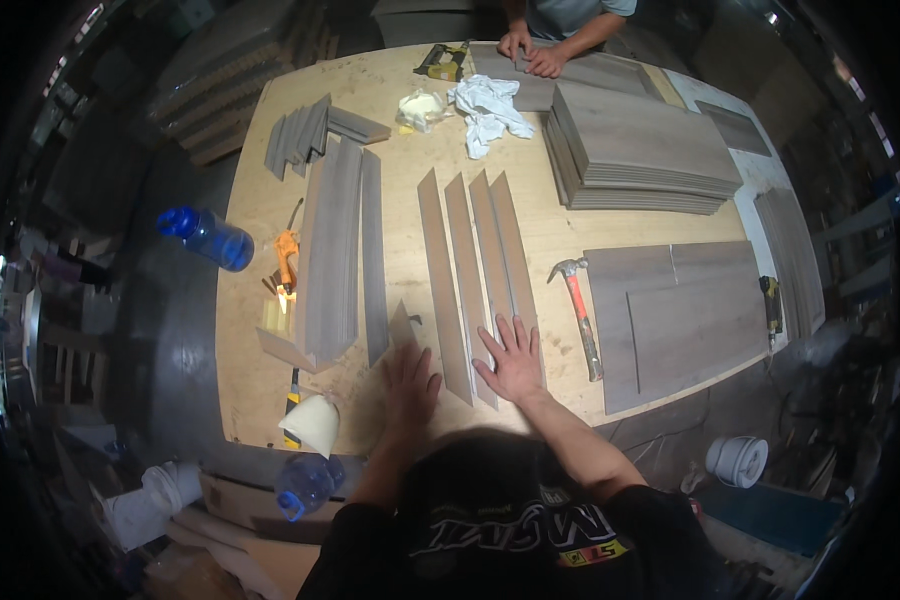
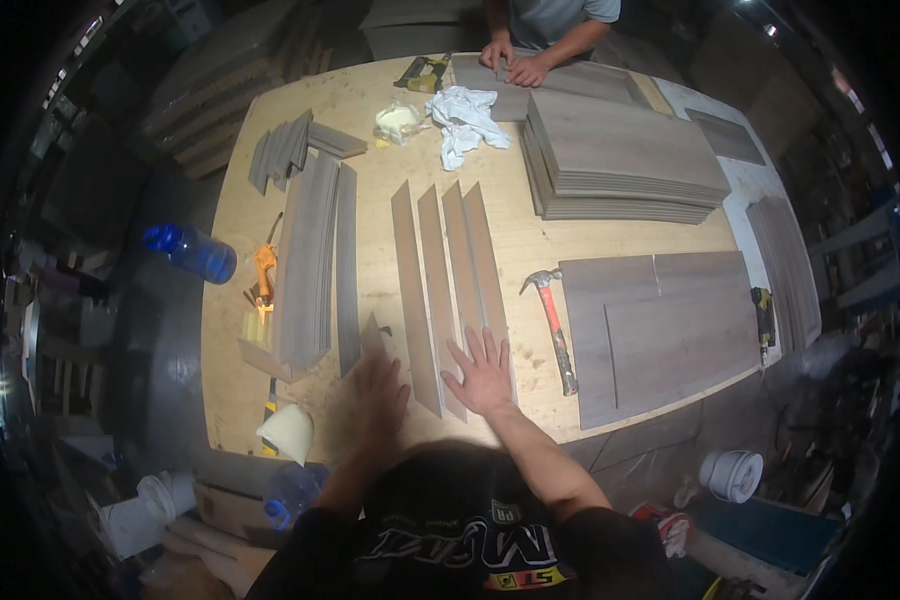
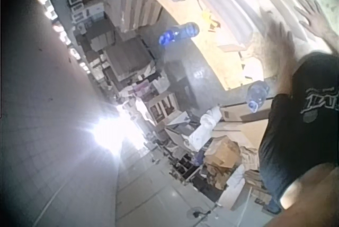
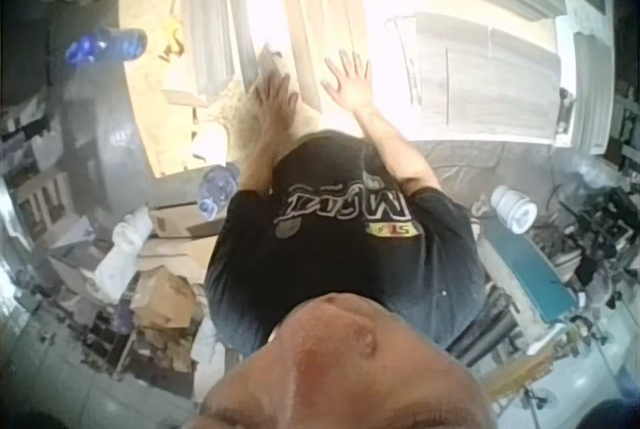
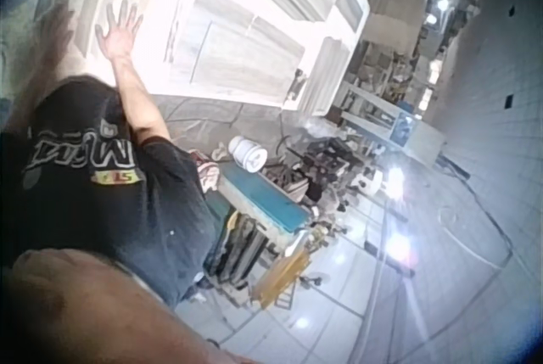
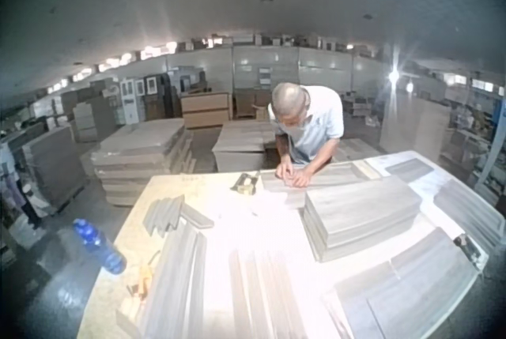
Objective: Assembling wooden furniture panels using adhesive and a pneumatic nail gun.
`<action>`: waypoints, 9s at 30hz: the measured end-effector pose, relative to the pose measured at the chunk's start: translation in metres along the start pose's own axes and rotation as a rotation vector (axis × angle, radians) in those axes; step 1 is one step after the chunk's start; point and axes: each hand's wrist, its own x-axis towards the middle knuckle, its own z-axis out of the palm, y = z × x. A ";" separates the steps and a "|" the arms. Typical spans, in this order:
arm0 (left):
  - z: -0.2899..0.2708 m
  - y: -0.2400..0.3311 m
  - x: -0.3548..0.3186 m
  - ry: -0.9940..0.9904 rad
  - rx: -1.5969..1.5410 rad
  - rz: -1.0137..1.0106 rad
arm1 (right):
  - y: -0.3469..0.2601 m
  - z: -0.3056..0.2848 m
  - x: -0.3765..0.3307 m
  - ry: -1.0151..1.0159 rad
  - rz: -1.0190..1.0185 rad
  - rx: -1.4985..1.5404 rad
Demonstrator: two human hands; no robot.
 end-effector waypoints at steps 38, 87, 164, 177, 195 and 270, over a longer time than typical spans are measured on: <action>0.000 0.065 0.019 0.054 -0.210 0.090 | 0.052 -0.007 0.002 0.394 0.040 0.238; -0.058 0.010 0.018 0.055 0.147 0.032 | 0.049 -0.094 0.076 -0.012 0.437 2.226; -0.003 -0.064 -0.041 0.154 0.086 -0.189 | 0.076 -0.067 -0.014 0.412 0.669 0.966; -0.009 -0.058 -0.027 0.248 0.165 -0.091 | 0.059 -0.060 -0.099 0.296 0.747 0.831; -0.015 -0.056 -0.016 0.259 0.085 -0.130 | 0.089 -0.136 0.015 0.149 0.438 2.003; 0.002 -0.070 -0.040 0.195 0.117 -0.178 | 0.034 -0.056 -0.077 0.154 0.678 0.868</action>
